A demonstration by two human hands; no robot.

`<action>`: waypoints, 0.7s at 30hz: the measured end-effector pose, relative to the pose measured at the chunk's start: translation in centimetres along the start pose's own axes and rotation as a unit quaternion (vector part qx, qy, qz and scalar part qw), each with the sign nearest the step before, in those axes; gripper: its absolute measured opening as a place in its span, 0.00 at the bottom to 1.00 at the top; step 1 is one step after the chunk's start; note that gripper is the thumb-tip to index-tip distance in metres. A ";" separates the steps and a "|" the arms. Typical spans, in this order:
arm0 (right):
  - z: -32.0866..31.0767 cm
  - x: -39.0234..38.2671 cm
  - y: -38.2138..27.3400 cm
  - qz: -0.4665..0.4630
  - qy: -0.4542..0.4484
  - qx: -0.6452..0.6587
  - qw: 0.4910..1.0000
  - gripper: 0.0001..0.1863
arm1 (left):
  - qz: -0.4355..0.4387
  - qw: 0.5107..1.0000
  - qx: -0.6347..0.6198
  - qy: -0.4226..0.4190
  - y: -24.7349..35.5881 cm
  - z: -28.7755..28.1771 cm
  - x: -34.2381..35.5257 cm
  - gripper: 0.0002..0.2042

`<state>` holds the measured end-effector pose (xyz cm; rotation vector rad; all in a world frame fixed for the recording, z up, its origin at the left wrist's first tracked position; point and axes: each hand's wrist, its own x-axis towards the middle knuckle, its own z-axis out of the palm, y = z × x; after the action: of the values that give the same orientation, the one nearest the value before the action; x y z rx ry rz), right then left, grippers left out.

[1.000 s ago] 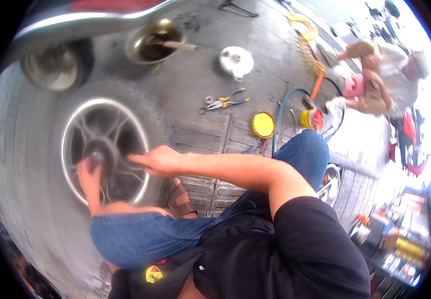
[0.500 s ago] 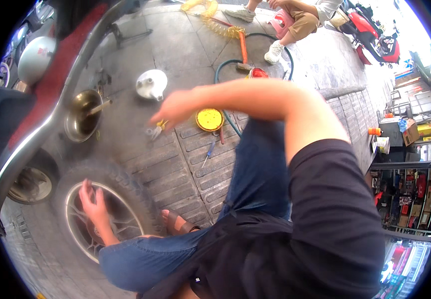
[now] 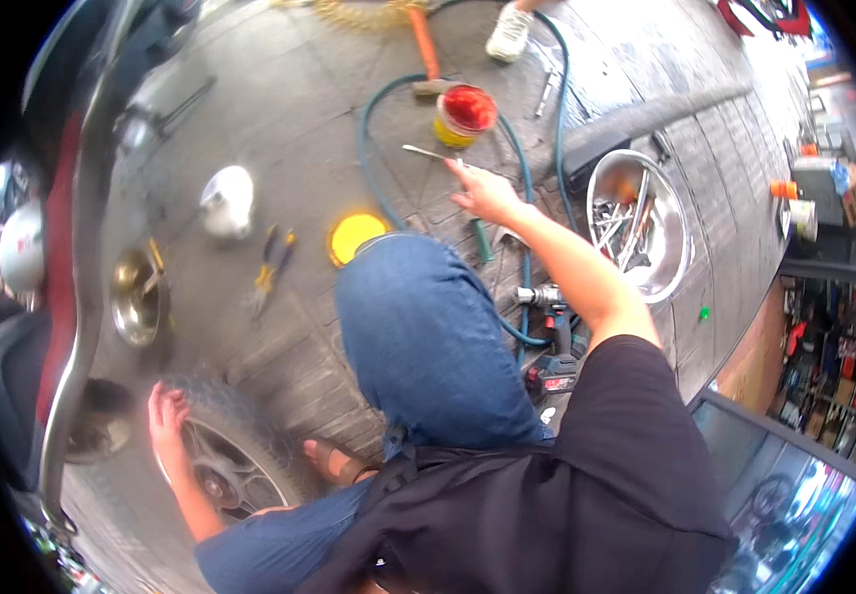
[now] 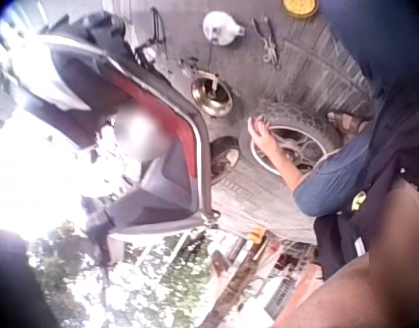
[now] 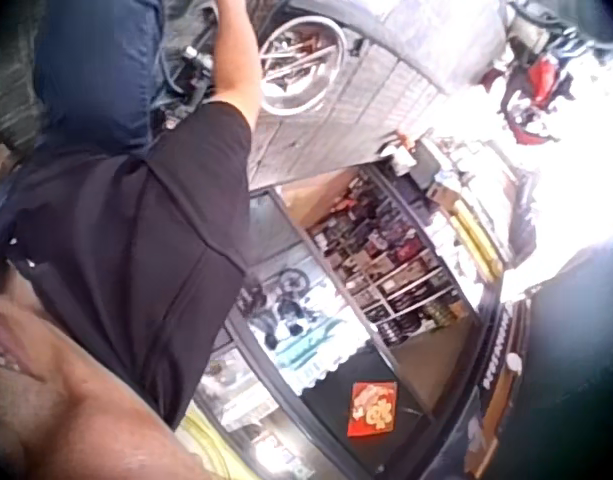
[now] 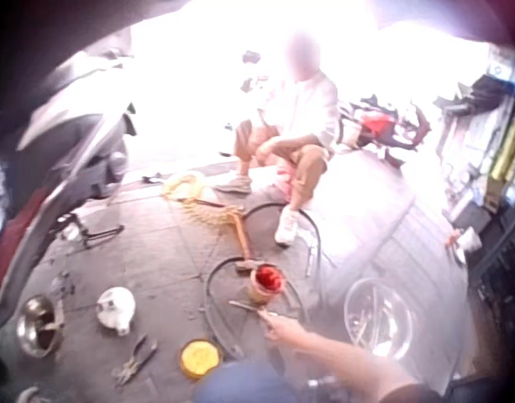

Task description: The person cleans and assembles parts of a motorcycle wheel hub, using a hammer and a punch to secure components before fitting the hub into the wheel rim.

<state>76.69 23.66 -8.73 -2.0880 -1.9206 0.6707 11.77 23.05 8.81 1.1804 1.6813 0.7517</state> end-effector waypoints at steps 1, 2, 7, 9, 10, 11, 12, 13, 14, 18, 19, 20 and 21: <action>1.5 -0.4 2.2 -0.039 0.083 0.026 0.995 0.37 | -0.006 1.000 0.001 -0.005 1.2 2.0 0.8 0.24; 2.0 -0.7 2.8 -0.020 0.079 0.038 0.996 0.37 | -0.010 0.999 0.018 -0.038 2.2 3.7 1.0 0.24; -0.4 -2.4 9.0 -0.093 0.142 0.011 0.985 0.32 | -0.048 0.991 -0.024 -0.119 3.1 8.5 0.3 0.25; 0.8 -4.3 12.1 -0.022 0.166 0.027 0.986 0.28 | -0.082 0.989 -0.064 -0.109 2.3 9.6 -0.7 0.24; -0.4 -4.7 13.0 0.056 0.159 0.051 0.984 0.26 | -0.113 0.987 -0.051 -0.101 1.5 9.1 -0.9 0.25; -2.0 -5.2 13.9 0.096 0.155 0.067 0.981 0.25 | -0.129 0.987 -0.055 -0.082 0.5 8.6 -1.2 0.26; -3.3 -5.1 15.0 0.128 0.160 0.082 0.975 0.23 | -0.134 0.987 -0.064 -0.059 0.3 8.6 -1.2 0.27; -4.1 -5.2 16.1 0.137 0.177 0.086 0.971 0.23 | -0.142 0.986 -0.064 -0.054 -0.2 8.6 -1.2 0.27; -5.2 -4.2 16.9 0.132 0.199 0.091 0.967 0.23 | -0.151 0.986 -0.056 -0.052 -0.1 8.8 -0.7 0.27; -9.7 7.6 14.6 0.117 0.303 0.137 0.936 0.21 | -0.160 0.986 -0.041 0.001 1.0 7.3 0.6 0.25; -9.7 12.1 12.8 0.076 0.297 0.143 0.941 0.21 | -0.162 0.986 -0.033 0.015 1.0 6.1 0.4 0.24; -9.0 16.7 10.1 0.071 0.271 0.082 0.956 0.22 | -0.158 0.986 -0.040 0.025 -0.3 4.5 -0.1 0.23; -7.9 20.5 8.9 0.034 0.216 0.056 0.974 0.27 | -0.157 0.986 -0.046 0.041 -1.3 2.7 -0.7 0.23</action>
<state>89.09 43.85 -9.61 -2.0305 -1.5410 0.2930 13.89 21.86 6.86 0.8046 1.8258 0.6778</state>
